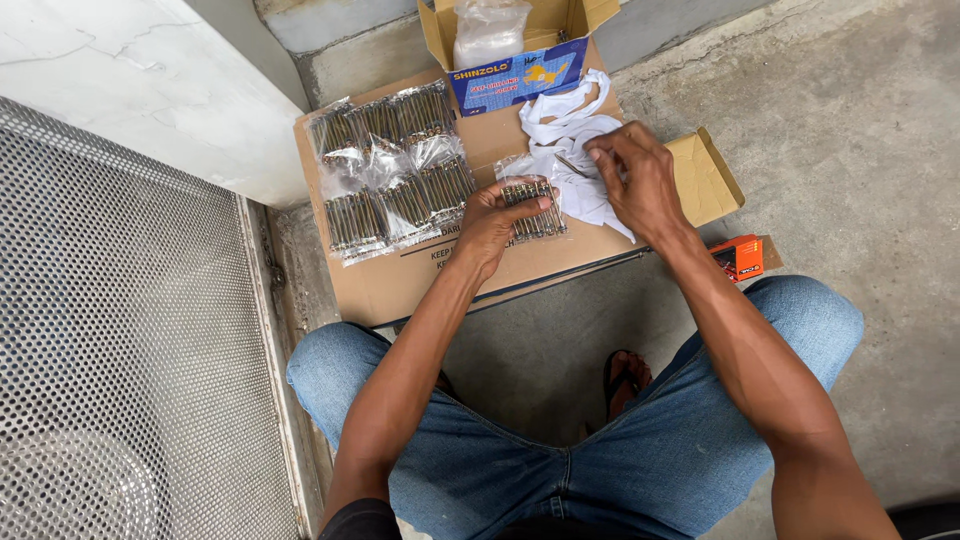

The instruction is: The person places metal bolts into small plastic bags, counts them, and then places the bags into a cardboard box.

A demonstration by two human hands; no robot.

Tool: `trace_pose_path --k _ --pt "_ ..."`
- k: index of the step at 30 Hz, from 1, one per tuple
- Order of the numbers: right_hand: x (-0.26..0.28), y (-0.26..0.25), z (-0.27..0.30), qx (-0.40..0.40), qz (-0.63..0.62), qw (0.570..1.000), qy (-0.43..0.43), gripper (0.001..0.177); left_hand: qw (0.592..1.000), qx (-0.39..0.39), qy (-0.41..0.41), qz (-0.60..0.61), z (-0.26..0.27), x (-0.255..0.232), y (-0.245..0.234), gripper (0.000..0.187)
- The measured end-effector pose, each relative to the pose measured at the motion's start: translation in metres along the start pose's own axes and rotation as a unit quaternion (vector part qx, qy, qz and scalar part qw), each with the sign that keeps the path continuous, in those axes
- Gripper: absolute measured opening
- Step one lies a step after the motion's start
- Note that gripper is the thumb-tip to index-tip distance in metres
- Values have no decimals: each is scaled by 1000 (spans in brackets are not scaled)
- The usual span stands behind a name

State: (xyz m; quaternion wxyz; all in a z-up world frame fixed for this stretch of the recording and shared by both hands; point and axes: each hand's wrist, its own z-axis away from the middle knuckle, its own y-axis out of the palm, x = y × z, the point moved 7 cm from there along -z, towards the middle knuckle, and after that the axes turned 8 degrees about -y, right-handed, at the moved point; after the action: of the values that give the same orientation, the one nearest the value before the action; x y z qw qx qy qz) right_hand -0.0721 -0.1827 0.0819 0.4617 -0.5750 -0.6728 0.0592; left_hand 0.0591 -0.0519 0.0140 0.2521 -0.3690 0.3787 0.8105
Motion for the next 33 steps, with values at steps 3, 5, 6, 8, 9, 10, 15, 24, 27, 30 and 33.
trace_pose_path --k 3,5,6,8,9,10,15,24,27,30,33 --pt "-18 28 13 154 69 984 61 13 1000 15 23 -8 -4 1 2 41" --pt "-22 29 13 174 103 977 68 17 999 18 26 -7 -5 1 4 41" --pt "-24 31 13 192 136 969 74 23 999 20 30 -8 -5 0 5 42" --pt "-25 33 13 202 150 965 74 22 999 21 28 -6 -8 4 2 42" --pt "-26 34 14 211 164 961 75 22 999 22 25 -5 -10 7 1 43" --pt "-24 34 14 209 165 961 76 22 999 24 25 -7 -10 7 2 43" --pt "-20 30 13 206 82 969 112 15 999 24 30 -23 -10 9 2 42" --pt "-31 -6 1 34 -119 983 135 18 999 21 34 -36 -13 16 0 41" --pt "-22 -18 -6 -34 -186 974 121 12 997 40 43 -49 -6 15 9 39" --pt "11 -29 -18 -33 -169 984 35 10 996 47 47 -58 -4 20 11 38" --pt "35 -33 -23 -42 -183 982 4 9 996 52 51 -56 -9 27 10 39"
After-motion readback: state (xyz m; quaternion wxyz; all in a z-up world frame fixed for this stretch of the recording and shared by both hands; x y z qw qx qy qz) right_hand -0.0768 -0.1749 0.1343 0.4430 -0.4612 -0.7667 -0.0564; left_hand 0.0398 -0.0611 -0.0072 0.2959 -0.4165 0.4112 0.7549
